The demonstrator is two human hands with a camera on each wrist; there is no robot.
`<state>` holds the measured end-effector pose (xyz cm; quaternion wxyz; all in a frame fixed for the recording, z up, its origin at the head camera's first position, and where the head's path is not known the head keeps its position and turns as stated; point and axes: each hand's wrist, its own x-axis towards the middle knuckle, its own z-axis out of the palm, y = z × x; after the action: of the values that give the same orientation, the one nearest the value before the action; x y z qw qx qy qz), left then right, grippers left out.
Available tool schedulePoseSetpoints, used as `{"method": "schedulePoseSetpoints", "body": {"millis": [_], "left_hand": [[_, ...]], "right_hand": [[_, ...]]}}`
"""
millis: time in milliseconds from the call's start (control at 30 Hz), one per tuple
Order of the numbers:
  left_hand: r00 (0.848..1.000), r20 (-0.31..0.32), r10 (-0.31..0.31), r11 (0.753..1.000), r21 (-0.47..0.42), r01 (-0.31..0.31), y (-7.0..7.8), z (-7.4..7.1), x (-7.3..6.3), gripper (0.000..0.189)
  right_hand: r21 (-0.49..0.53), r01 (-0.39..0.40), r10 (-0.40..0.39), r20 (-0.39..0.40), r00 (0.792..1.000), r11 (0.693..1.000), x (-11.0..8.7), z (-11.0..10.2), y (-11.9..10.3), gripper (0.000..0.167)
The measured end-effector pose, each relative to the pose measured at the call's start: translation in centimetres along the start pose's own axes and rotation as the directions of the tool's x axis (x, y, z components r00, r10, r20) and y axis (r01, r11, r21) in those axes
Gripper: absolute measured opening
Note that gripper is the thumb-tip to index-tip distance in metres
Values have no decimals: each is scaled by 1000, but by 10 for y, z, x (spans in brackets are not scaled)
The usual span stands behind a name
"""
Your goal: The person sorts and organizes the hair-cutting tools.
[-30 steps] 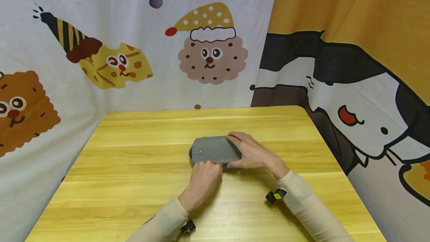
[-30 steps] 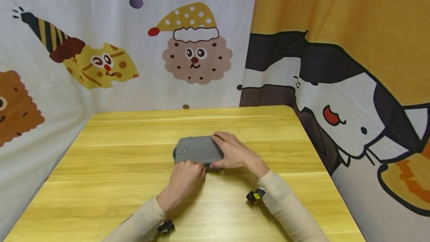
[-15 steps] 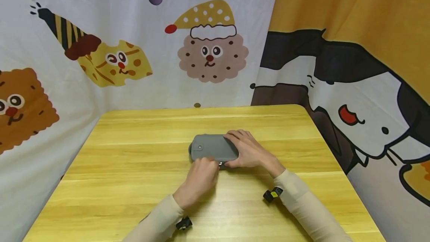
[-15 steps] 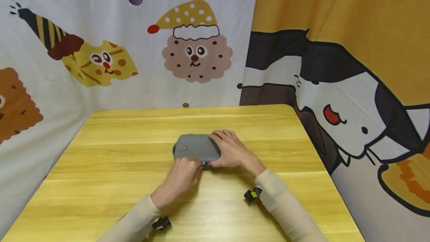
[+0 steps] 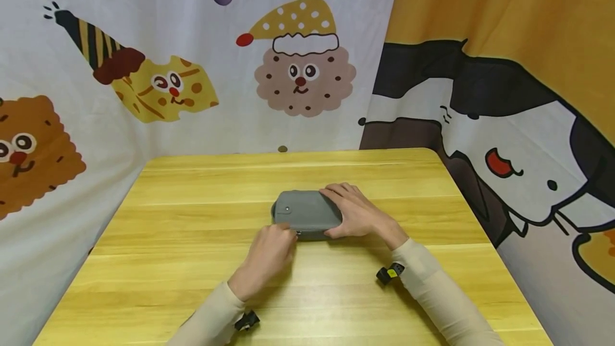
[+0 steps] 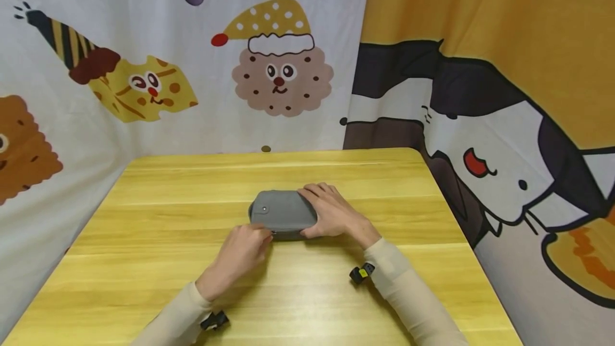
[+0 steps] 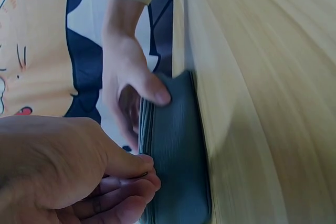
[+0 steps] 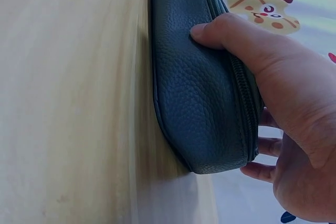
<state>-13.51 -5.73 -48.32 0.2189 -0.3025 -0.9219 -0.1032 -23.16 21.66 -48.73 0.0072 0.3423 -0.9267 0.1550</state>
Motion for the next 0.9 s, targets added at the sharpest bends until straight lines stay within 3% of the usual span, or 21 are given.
{"method": "schedulePoseSetpoints", "body": {"millis": [400, 667, 900], "left_hand": [[999, -4, -45, 998, 45, 45, -33, -12, -21, 37], [998, -33, -49, 998, 42, 50, -52, -9, -19, 25], [999, -32, -23, 998, 55, 25, -74, -1, -10, 19]], "right_hand": [[16, -14, 14, 19, 1000, 1000, 0, 0, 3, 111], [32, -1, 0, 28, 1000, 999, 0, -2, 4, 109], [39, 22, -23, 25, 999, 999, 2, -2, 5, 108]]}}
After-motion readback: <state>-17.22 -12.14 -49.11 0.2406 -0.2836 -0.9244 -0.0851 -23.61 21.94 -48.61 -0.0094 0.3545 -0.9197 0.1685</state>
